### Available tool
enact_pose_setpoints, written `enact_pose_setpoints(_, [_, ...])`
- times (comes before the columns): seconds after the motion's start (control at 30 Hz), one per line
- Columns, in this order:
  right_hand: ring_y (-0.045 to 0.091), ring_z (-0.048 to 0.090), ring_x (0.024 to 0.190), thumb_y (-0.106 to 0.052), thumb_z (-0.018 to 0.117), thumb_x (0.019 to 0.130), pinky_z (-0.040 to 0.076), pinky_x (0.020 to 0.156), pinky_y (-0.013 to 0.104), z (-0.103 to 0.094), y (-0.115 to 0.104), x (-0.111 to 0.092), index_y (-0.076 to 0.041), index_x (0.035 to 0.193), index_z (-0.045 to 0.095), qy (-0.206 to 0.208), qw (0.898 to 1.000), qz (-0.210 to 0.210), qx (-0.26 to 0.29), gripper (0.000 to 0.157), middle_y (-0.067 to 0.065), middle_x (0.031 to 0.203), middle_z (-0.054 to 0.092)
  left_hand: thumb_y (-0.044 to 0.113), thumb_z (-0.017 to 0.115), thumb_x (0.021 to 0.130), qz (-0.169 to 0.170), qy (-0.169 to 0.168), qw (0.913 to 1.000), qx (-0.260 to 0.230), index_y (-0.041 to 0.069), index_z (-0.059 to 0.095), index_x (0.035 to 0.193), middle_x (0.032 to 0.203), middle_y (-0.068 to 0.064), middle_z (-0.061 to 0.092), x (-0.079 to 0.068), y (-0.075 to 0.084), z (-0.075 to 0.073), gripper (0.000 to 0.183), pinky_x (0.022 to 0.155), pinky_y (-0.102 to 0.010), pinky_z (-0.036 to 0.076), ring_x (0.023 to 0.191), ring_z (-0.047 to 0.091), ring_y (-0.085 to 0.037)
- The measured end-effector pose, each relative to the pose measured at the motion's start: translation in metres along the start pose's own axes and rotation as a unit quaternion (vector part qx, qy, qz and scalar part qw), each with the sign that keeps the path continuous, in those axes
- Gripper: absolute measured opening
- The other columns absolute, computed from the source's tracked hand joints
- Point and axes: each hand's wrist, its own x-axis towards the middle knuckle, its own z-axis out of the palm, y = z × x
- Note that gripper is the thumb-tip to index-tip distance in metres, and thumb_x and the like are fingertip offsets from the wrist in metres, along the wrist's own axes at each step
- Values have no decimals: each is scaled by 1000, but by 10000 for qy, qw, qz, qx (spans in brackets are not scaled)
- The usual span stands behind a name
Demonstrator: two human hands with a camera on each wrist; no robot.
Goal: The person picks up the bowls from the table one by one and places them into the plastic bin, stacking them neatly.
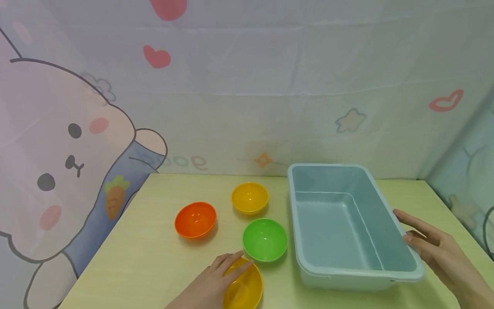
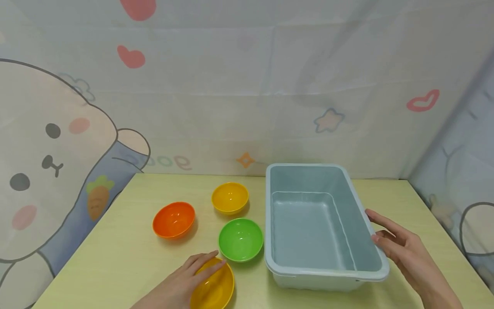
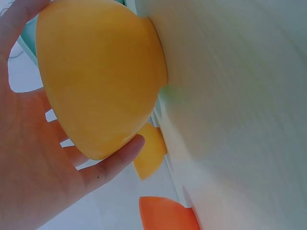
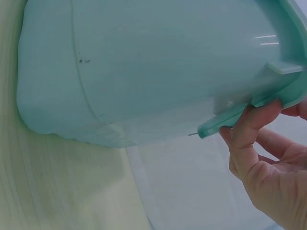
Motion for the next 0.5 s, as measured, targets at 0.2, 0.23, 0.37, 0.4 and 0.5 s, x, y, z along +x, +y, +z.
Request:
enact_pose_setpoints(0.2, [9,60,89,-9,40,103,53,74,26,0,0,-1,-20,154,24,-4,10000,29,89,54,-19,126,56,87,45,72,9,-51,10000,30,36,33,148,151,4,35,1,1,-1,93,98,-46,48,133,39,-19])
enact_pose_setpoints(0.23, [9,59,89,-10,40,103,52,74,25,0,0,-1,-20,153,24,21,10000,36,62,54,-20,129,53,87,45,72,25,-54,10000,37,35,33,148,150,5,35,1,1,-1,93,98,-45,48,133,39,-19])
enact_pose_setpoints(0.37, [8,57,88,-10,41,103,50,72,24,1,0,-1,-19,153,24,66,10000,25,27,54,-23,131,50,86,45,73,106,-14,9999,92,32,36,148,148,4,37,1,1,-2,92,98,-44,48,131,40,-18])
enact_pose_setpoints(0.4, [8,58,87,-10,40,103,51,72,24,1,0,-1,-19,153,24,59,10000,25,41,54,-22,130,52,86,45,74,108,-13,9999,96,32,36,147,148,4,37,2,1,-3,92,98,-43,48,131,40,-18])
enact_pose_setpoints(0.5, [11,60,85,-10,40,103,53,72,27,1,-1,0,-20,153,25,18,9999,39,156,53,-18,121,58,86,45,73,80,-46,9999,71,32,37,147,147,4,38,2,1,-3,92,99,-44,47,131,40,-18])
